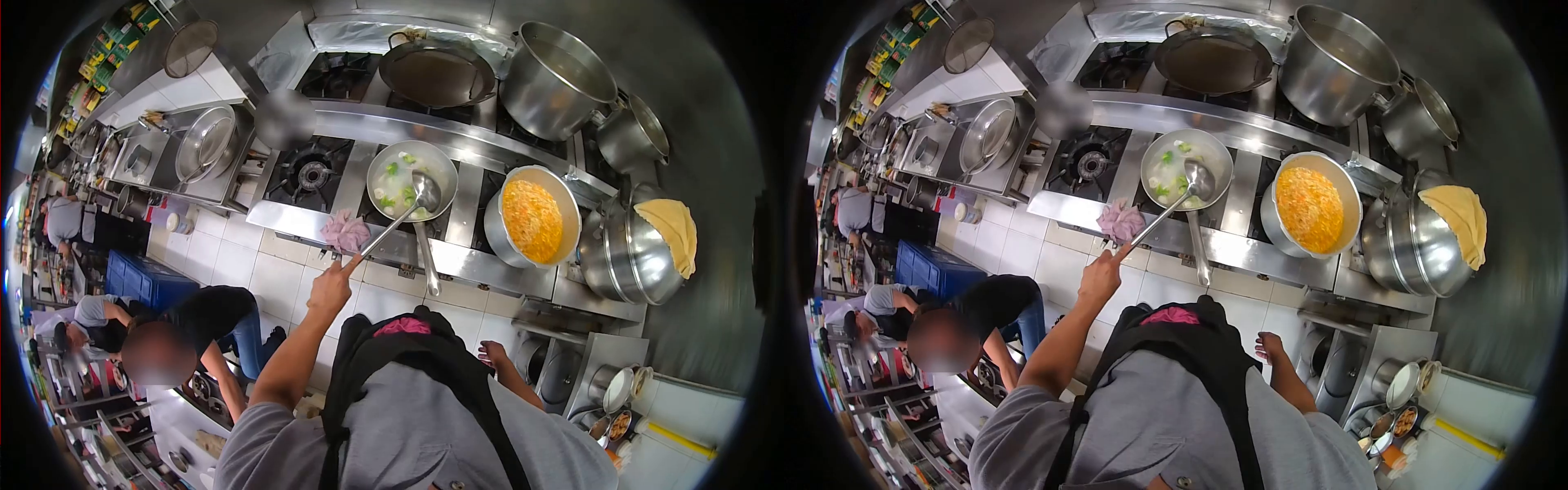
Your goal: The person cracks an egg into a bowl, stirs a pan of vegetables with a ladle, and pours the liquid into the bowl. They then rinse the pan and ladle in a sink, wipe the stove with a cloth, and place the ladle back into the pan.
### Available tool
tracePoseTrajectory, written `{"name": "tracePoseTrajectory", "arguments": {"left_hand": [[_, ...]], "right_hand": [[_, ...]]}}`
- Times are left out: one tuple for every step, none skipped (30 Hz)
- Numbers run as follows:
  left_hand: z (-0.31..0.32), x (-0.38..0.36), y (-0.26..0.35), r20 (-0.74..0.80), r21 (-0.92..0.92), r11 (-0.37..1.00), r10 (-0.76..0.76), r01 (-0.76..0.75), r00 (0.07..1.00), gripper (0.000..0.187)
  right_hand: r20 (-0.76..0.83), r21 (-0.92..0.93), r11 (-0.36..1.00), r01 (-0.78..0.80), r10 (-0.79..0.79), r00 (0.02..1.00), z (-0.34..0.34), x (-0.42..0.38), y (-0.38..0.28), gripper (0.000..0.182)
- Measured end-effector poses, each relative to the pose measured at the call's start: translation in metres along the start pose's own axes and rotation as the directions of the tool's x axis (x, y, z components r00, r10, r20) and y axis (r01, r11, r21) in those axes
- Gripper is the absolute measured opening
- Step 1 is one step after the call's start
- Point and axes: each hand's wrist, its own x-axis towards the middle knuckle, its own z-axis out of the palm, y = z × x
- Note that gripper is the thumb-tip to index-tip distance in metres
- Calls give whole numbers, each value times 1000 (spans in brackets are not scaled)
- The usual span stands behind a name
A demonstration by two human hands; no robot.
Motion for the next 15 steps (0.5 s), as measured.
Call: {"name": "tracePoseTrajectory", "arguments": {"left_hand": [[-3,-6,-3,-33,-32,999,-18,17,999,63],[-5,-12,-6,-64,-66,997,-38,33,997,60],[-6,-17,-8,-115,-119,992,-52,38,992,55],[-10,-21,-8,-111,-122,991,-65,51,992,55],[-14,-24,-8,-178,-202,979,-74,38,981,57],[-18,-27,-8,-245,-280,960,-92,20,965,59],[-25,-29,-6,-249,-359,933,-100,4,963,59],[-32,-32,-2,-248,-364,931,-123,26,961,59],[-38,-34,6,-204,-511,858,-172,45,964,58],[-38,-36,12,-156,-644,762,-219,69,963,58],[-26,-37,14,-155,-695,716,-230,59,961,56],[-14,-38,15,-38,-737,659,-262,150,964,50],[4,-37,16,16,-792,586,-266,175,964,45],[28,-37,17,-180,-822,569,-245,-9,953,44],[27,-40,24,-73,-863,498,-286,83,956,36]], "right_hand": [[7,-5,1000,4,-4,1000,-2,1,-1,31],[14,-11,1000,6,-6,1000,-4,1,-1,31],[15,-22,1000,2,-1,1000,-7,2,-3,31],[16,-32,999,3,-3,1000,-9,4,-5,30],[17,-45,999,5,-4,1000,-10,6,-7,30],[20,-62,998,1,0,1000,-12,7,-8,30],[33,-76,997,-4,6,999,-14,11,-12,30],[47,-93,996,-10,14,999,-16,14,-16,30],[53,-120,993,-13,19,998,-17,19,-20,30],[60,-154,988,-19,28,998,-16,23,-24,30],[72,-193,981,-26,40,997,-15,29,-28,31],[90,-242,970,-28,51,995,-14,34,-31,31],[114,-273,962,-1,33,993,-14,43,-35,31],[153,-319,947,29,21,988,-9,54,-41,31],[250,-467,869,164,-48,967,-6,62,-49,31]]}}
